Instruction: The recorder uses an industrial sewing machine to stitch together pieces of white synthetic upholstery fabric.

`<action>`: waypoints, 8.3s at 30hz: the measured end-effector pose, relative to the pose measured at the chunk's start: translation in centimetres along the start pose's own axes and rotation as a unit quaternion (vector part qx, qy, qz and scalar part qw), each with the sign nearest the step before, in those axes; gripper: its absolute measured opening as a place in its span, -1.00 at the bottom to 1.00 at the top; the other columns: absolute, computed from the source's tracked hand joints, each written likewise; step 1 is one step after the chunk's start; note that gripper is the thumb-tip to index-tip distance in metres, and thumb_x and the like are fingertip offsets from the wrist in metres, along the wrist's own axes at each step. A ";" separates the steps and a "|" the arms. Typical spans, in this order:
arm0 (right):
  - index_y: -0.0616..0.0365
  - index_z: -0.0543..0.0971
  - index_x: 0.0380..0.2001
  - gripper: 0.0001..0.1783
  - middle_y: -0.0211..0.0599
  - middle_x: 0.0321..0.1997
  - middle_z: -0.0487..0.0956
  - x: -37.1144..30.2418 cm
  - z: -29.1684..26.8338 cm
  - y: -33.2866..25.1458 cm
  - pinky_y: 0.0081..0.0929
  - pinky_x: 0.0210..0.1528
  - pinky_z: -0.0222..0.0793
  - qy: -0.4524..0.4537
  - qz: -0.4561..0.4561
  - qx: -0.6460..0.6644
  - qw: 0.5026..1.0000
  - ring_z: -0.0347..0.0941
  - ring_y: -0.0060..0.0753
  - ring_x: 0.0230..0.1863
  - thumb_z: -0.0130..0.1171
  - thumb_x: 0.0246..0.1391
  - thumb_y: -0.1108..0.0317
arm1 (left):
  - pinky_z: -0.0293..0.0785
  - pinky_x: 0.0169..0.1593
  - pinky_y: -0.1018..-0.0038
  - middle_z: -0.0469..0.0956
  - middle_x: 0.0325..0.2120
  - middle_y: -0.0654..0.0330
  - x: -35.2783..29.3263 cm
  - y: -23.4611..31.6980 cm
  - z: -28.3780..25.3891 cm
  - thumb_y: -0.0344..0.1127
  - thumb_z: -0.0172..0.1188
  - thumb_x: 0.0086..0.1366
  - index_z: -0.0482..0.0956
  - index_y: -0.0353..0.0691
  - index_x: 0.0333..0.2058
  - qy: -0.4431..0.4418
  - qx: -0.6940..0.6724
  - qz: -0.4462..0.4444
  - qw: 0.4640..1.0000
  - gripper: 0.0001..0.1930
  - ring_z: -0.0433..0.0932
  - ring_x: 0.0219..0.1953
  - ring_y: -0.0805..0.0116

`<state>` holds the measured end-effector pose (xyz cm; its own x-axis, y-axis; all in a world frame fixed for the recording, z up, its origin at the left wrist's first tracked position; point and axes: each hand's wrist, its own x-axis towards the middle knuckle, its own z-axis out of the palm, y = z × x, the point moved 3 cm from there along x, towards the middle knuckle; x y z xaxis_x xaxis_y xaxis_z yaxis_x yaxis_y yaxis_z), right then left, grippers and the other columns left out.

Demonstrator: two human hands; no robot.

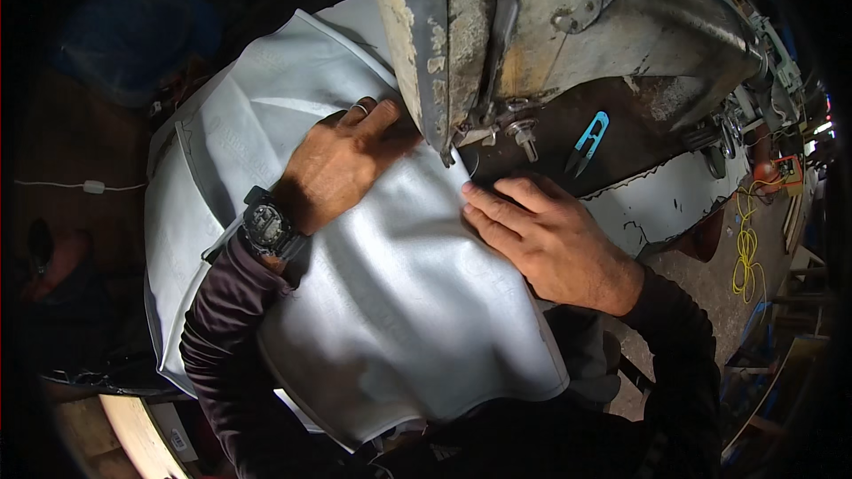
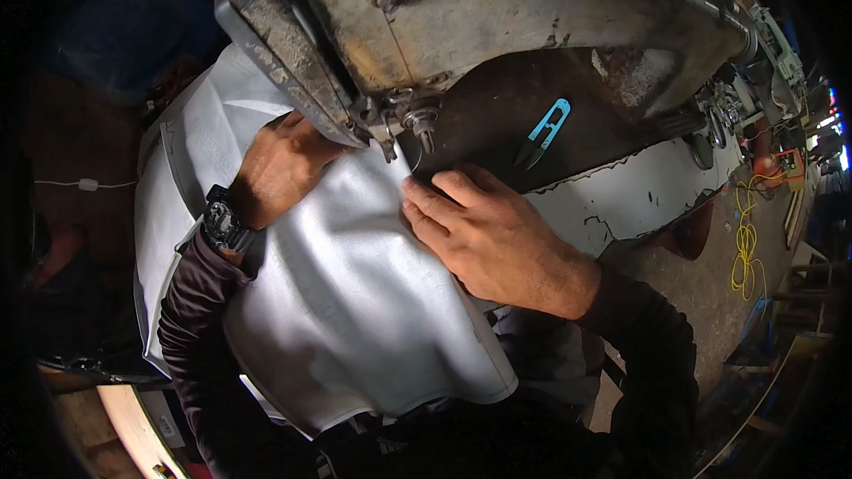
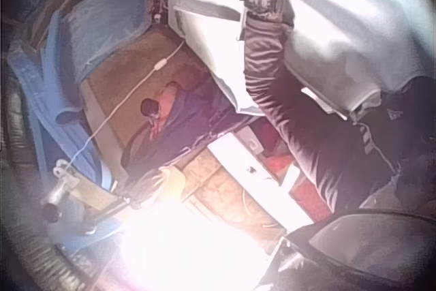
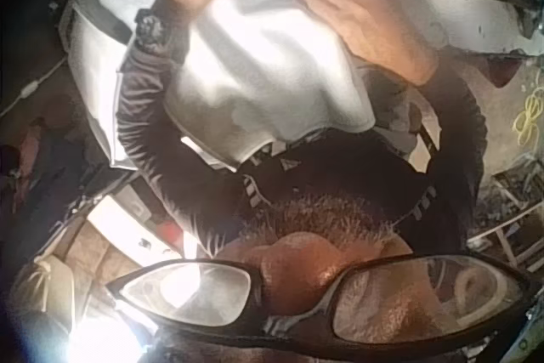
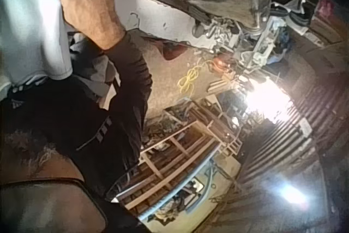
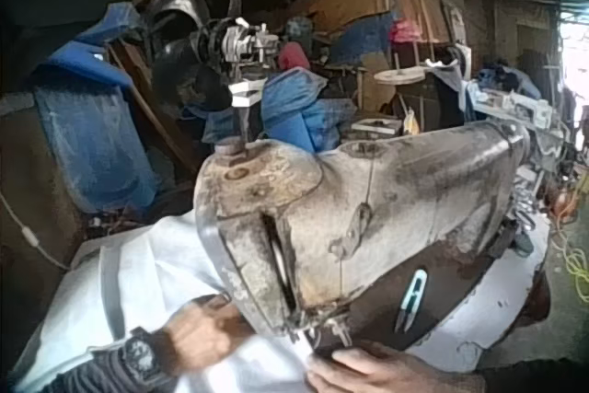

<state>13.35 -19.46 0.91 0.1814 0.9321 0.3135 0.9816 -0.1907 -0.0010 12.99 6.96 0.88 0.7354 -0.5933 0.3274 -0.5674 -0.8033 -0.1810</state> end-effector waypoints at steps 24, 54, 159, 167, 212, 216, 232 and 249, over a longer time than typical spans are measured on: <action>0.33 0.64 0.13 -0.44 -0.12 0.29 0.61 0.4 0.4 0.8 -0.16 0.30 0.44 0.058 0.035 0.106 0.992 0.47 0.08 0.22 0.05 0.00 0.67 | 0.58 0.17 0.16 0.63 0.10 0.07 -31.6 2.4 -11.9 -0.17 0.40 0.27 0.75 0.07 0.07 -0.237 0.200 -0.539 0.783 -0.63 0.59 0.15 0.04; 0.05 0.72 -0.04 -0.70 -0.44 0.24 0.64 -3.2 1.3 -1.5 -0.20 0.22 0.51 0.170 0.049 0.102 0.979 0.49 -0.20 0.16 0.38 0.14 0.34 | 0.58 0.14 0.05 0.71 -0.04 -0.12 -23.0 -9.8 -10.9 -0.32 0.18 0.47 0.61 -0.16 0.21 0.049 0.070 -0.432 0.898 -0.63 0.67 0.07 -0.19; 0.32 0.69 -0.19 -0.80 -0.16 -0.06 0.69 -1.9 -0.4 -1.9 -0.20 0.03 0.67 0.127 0.009 0.235 0.964 0.69 -0.09 0.00 0.42 0.10 0.51 | 0.56 0.27 0.26 0.56 0.31 0.32 -3.6 11.4 -5.0 -0.49 0.30 0.17 0.63 -0.06 0.23 -0.111 0.011 -0.177 0.978 -0.41 0.54 0.18 0.14; 0.28 0.66 -0.24 -0.82 -0.25 -0.10 0.67 -0.7 0.1 -0.7 -0.24 -0.09 0.68 0.148 -0.004 0.224 0.963 0.69 -0.16 -0.16 0.42 0.07 0.51 | 0.59 0.25 0.27 0.57 0.30 0.28 -3.4 9.7 -4.1 -0.54 0.28 0.15 0.62 -0.10 0.23 -0.098 0.019 -0.170 0.980 -0.39 0.55 0.19 0.11; 0.28 0.72 -0.14 -0.73 -0.23 0.03 0.72 -0.9 0.6 -1.3 -0.19 0.21 0.52 0.122 0.034 0.118 0.985 0.55 -0.19 0.13 0.37 0.21 0.28 | 0.47 0.36 0.22 0.61 0.22 0.25 -3.4 9.7 -2.9 -0.40 0.24 0.28 0.66 0.05 0.23 -0.042 -0.026 -0.083 0.995 -0.49 0.58 0.23 0.23; 0.28 0.70 -0.12 -0.68 -0.23 0.07 0.69 -0.6 0.5 -1.3 -0.18 0.20 0.50 0.133 0.040 0.096 0.986 0.54 -0.19 0.11 0.35 0.24 0.22 | 0.48 0.31 0.26 0.67 0.15 0.26 -2.9 8.6 -2.5 -0.43 0.28 0.25 0.74 -0.02 0.12 0.005 -0.048 -0.096 0.994 -0.56 0.61 0.20 0.20; 0.32 0.67 0.05 -0.52 -0.12 0.22 0.64 -0.9 -0.7 -0.1 -0.09 0.27 0.44 0.175 0.087 0.083 0.977 0.50 0.00 0.18 0.31 0.31 0.10 | 0.43 0.39 0.21 0.61 0.17 0.22 -1.2 4.7 -1.5 -0.41 0.20 0.30 0.68 0.02 0.18 -0.017 -0.020 -0.133 0.991 -0.54 0.60 0.22 0.18; 0.46 0.62 0.14 -0.37 -0.05 0.11 0.72 -15.0 -23.1 38.3 -0.43 0.31 0.36 0.187 0.435 -0.018 0.881 0.60 -0.31 0.18 0.11 0.48 -0.03 | 0.55 0.26 0.20 0.64 0.09 0.13 -0.4 4.2 -1.0 -0.42 0.15 0.30 0.72 -0.06 0.06 -0.026 -0.017 -0.186 0.982 -0.63 0.61 0.14 0.08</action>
<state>46.87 -47.82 18.14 0.8248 0.2635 0.5003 0.4777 -0.7981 -0.3672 9.94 3.85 0.94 0.9118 -0.2618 0.3163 -0.2673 -0.9632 -0.0267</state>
